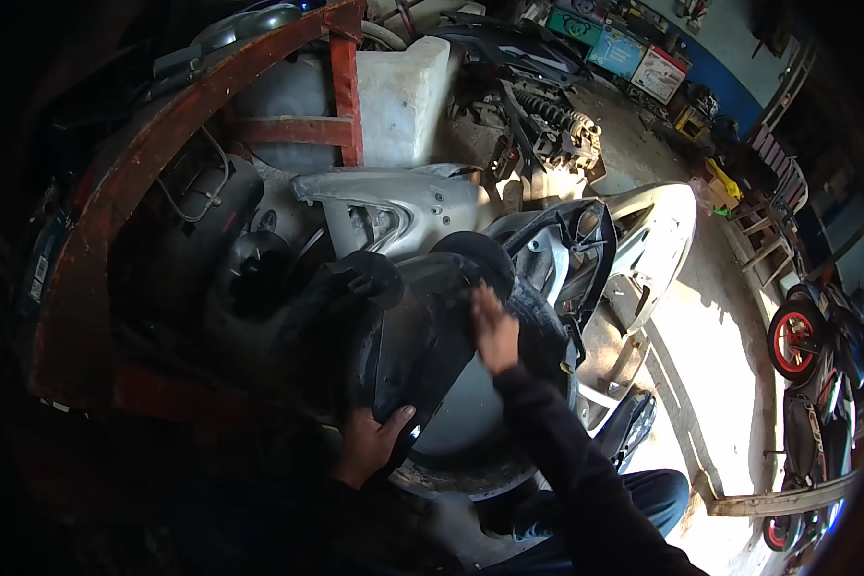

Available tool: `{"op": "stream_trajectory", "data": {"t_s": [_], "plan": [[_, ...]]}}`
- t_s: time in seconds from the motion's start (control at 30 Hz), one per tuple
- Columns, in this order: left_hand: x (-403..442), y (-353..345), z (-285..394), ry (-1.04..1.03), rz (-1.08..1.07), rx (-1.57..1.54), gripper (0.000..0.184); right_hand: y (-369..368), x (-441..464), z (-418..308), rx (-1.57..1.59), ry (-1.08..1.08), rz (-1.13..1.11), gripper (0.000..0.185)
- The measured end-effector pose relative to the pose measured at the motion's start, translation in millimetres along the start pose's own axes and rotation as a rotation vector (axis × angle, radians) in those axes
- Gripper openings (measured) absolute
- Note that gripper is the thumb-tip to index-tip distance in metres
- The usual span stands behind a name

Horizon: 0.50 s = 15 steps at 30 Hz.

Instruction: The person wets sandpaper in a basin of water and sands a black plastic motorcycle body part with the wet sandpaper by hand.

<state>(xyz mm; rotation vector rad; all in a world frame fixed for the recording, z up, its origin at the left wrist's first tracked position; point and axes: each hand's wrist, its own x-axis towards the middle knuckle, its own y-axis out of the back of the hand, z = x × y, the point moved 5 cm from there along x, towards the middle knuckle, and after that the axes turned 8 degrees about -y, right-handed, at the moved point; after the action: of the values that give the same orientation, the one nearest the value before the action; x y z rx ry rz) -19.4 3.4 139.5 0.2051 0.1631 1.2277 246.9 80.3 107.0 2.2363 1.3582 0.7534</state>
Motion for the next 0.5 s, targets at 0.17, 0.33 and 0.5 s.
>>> {"op": "stream_trajectory", "data": {"t_s": [0.17, 0.33, 0.5], "plan": [[1.0, -2.9, 0.7, -0.074, 0.11, 0.059, 0.036, 2.1, -60.0, -35.1, 0.078, 0.181, 0.01, 0.038], [3.5, -6.9, -3.2, -0.117, 0.027, 0.141, 0.04, -3.0, 16.7, 17.1, -0.085, -0.057, 0.051, 0.032], [2.6, -3.6, -0.1, -0.119, 0.097, 0.075, 0.041, 3.1, -54.9, -45.4, -0.018, 0.175, -0.089, 0.036]]}}
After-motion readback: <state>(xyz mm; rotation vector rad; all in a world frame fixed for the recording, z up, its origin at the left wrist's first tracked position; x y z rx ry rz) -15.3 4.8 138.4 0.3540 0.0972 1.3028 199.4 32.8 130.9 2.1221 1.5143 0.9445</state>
